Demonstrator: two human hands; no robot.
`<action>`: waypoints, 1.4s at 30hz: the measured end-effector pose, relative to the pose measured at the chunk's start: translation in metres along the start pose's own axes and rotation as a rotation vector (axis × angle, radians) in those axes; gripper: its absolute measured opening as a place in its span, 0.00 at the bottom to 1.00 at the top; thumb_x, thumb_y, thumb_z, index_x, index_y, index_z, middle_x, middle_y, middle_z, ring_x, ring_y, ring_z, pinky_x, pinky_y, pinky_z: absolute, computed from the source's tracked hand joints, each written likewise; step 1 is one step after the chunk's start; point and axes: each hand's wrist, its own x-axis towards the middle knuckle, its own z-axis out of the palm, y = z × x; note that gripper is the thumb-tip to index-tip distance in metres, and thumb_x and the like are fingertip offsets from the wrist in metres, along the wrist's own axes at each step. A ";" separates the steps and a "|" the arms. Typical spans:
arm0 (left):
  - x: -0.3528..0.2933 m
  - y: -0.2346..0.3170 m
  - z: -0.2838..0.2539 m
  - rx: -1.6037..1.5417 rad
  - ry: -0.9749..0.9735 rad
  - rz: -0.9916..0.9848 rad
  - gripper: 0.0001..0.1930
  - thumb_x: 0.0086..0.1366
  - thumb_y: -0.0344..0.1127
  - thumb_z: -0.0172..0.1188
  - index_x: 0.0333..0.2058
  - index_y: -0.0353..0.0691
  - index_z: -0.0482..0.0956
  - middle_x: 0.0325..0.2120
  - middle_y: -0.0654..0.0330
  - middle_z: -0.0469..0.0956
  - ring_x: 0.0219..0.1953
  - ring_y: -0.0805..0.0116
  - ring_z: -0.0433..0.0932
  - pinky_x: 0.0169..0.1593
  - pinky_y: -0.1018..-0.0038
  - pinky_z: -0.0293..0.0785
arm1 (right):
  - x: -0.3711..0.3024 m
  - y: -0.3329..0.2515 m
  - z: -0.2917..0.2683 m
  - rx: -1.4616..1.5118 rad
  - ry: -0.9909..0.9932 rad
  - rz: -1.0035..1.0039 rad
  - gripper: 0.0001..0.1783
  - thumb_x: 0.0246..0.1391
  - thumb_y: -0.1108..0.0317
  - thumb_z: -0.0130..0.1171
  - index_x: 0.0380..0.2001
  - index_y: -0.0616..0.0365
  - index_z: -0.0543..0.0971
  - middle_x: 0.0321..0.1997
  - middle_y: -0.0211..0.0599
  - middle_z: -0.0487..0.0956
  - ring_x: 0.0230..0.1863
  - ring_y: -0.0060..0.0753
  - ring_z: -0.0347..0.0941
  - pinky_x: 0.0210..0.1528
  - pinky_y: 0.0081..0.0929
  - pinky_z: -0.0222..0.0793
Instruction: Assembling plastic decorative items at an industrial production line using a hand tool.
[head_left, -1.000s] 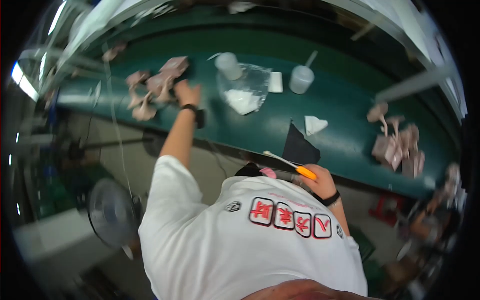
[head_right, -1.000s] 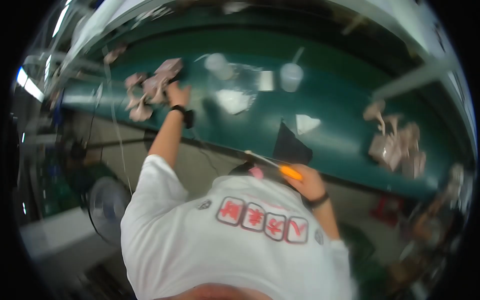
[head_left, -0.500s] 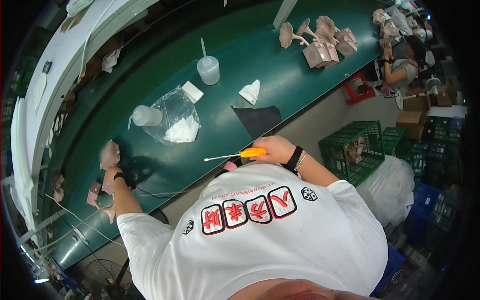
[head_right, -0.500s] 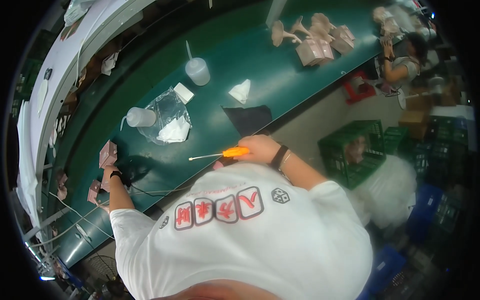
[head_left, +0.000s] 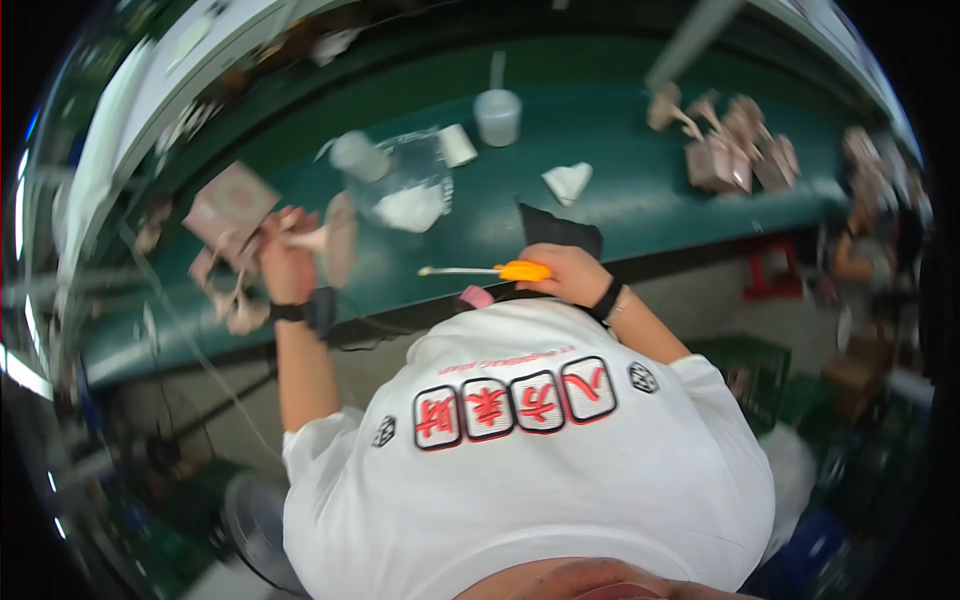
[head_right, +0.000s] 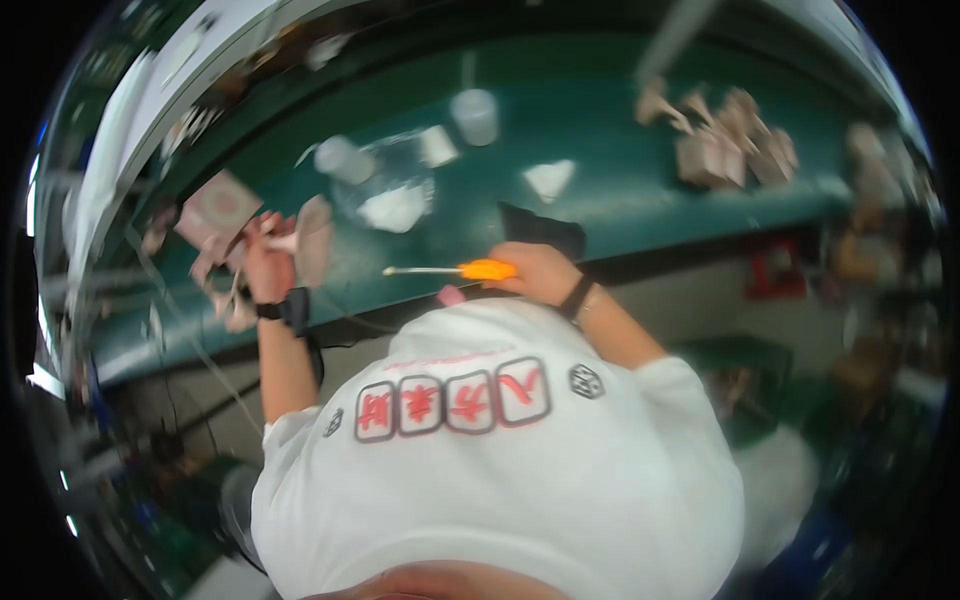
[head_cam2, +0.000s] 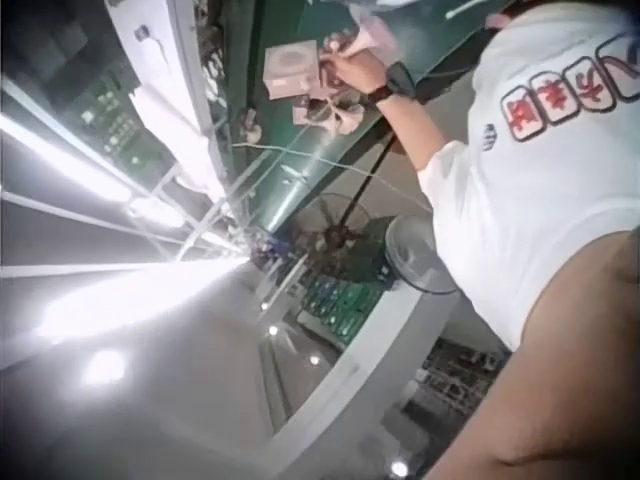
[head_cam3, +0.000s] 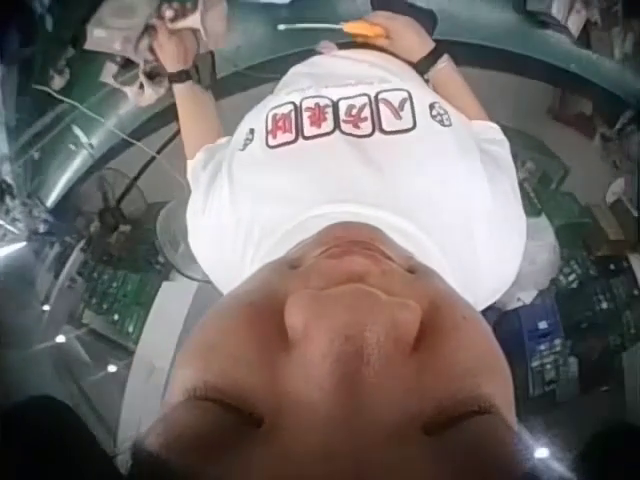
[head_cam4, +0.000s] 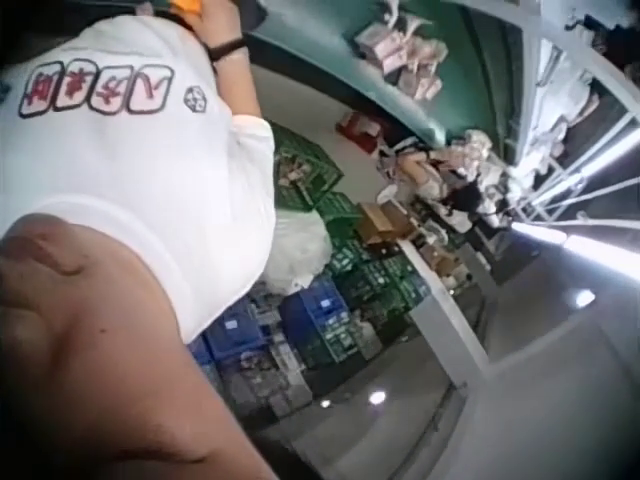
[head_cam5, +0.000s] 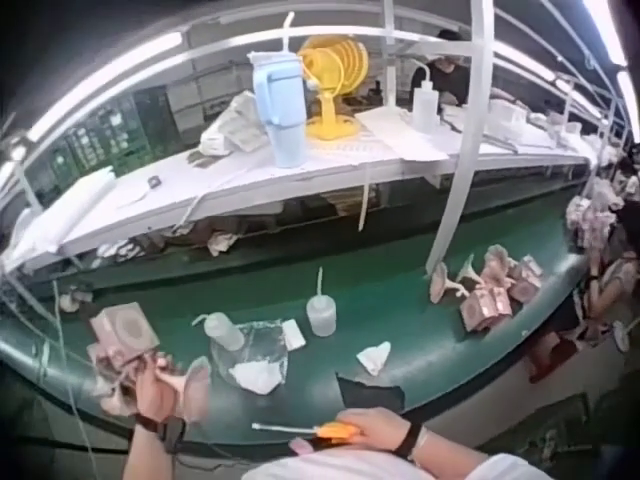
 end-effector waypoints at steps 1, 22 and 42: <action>-0.027 -0.002 0.005 -0.142 -0.052 -0.047 0.10 0.72 0.42 0.55 0.45 0.43 0.72 0.43 0.62 0.73 0.47 0.63 0.74 0.56 0.55 0.72 | -0.004 -0.004 -0.004 0.005 -0.008 0.016 0.18 0.51 0.61 0.69 0.43 0.57 0.79 0.41 0.43 0.79 0.42 0.48 0.77 0.43 0.33 0.73; -0.396 -0.086 0.052 -0.072 0.882 0.187 0.09 0.74 0.36 0.51 0.49 0.44 0.68 0.37 0.66 0.72 0.36 0.74 0.72 0.50 0.70 0.73 | -0.061 -0.035 -0.081 -0.231 -0.480 -0.371 0.20 0.52 0.53 0.67 0.31 0.61 0.74 0.30 0.46 0.76 0.32 0.55 0.74 0.33 0.41 0.69; -0.494 0.029 -0.001 2.324 -0.089 -0.034 0.09 0.61 0.33 0.55 0.39 0.46 0.81 0.31 0.61 0.70 0.41 0.61 0.72 0.51 0.65 0.65 | -0.035 -0.067 -0.013 -0.262 -0.672 -0.556 0.21 0.54 0.50 0.64 0.29 0.60 0.75 0.29 0.46 0.77 0.32 0.54 0.75 0.34 0.42 0.70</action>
